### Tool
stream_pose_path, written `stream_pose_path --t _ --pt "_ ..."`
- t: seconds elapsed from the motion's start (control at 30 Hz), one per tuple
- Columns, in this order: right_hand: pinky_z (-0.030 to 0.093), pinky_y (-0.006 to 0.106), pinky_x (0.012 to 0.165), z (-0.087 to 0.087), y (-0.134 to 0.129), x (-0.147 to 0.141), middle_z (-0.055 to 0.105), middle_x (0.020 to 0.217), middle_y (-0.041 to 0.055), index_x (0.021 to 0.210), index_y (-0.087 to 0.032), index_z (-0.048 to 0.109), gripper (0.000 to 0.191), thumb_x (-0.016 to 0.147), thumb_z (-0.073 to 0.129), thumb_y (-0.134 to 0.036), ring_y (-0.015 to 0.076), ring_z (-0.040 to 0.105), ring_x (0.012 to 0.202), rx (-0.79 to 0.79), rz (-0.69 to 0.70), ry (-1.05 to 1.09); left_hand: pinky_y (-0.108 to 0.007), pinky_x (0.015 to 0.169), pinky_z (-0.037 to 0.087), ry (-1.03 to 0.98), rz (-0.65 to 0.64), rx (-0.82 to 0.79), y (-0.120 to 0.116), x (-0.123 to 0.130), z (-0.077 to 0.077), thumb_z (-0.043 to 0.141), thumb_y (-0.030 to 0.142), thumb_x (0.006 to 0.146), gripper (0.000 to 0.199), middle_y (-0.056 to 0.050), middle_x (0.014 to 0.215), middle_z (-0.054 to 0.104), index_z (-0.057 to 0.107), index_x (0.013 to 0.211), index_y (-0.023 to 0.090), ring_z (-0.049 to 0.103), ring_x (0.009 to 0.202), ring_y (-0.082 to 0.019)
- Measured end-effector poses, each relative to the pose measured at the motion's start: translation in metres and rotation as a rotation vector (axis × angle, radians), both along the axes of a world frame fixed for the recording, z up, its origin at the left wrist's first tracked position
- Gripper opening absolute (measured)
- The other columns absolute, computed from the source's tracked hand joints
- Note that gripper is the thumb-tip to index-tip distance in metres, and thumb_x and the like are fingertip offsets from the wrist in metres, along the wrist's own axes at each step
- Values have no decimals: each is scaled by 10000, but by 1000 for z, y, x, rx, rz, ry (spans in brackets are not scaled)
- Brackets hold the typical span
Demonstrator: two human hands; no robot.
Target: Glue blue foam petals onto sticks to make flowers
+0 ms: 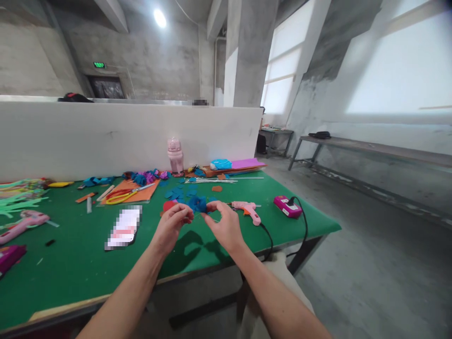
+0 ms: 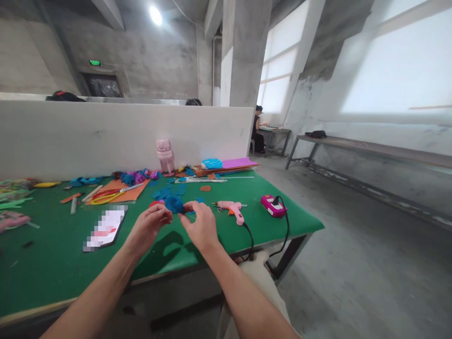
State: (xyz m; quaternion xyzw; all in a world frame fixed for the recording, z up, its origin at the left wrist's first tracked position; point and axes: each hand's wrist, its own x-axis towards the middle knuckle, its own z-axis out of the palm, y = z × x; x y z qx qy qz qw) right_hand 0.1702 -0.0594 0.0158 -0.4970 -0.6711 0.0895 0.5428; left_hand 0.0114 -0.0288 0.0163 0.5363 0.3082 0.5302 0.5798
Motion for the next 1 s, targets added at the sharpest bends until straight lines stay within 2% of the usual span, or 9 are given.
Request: stream_pose_path --t 0.1,0.53,0.8,0.9,1.0 --pt "435 299 742 -1 -1 0 638 823 30 841 -194 591 97 760 569 -243 183 570 800 -1 15 -19 -244 644 412 15 -15 -11 -1 2 -1 615 259 705 118 -20 665 570 578 681 151 521 651 -125" --pt "438 300 742 -4 -1 -2 649 830 24 862 -200 594 107 758 573 -218 181 582 803 -7 40 -57 -237 601 397 -6 93 -68 -3 7 0 672 225 598 129 5 564 556 581 640 143 506 568 -107" --pt "422 308 755 -2 -3 -1 647 839 29 866 -203 596 107 765 563 -206 186 569 822 8 28 -116 -238 587 399 -84 -12 -106 -2 7 -3 634 232 653 129 2 573 552 552 602 146 497 566 -105" --pt "424 306 757 -2 -2 -2 644 830 27 852 -200 598 102 756 567 -202 180 573 812 -7 57 -32 -250 597 411 -150 -16 -98 -1 6 -4 595 283 702 170 -5 584 548 562 605 146 505 580 -113" --pt "441 290 757 -4 2 -2 641 818 18 840 -194 597 102 744 587 -229 162 587 792 -76 182 197 -241 586 409 -132 3 -55 -2 6 -4 590 300 717 177 -5 601 549 573 631 146 505 578 -107"
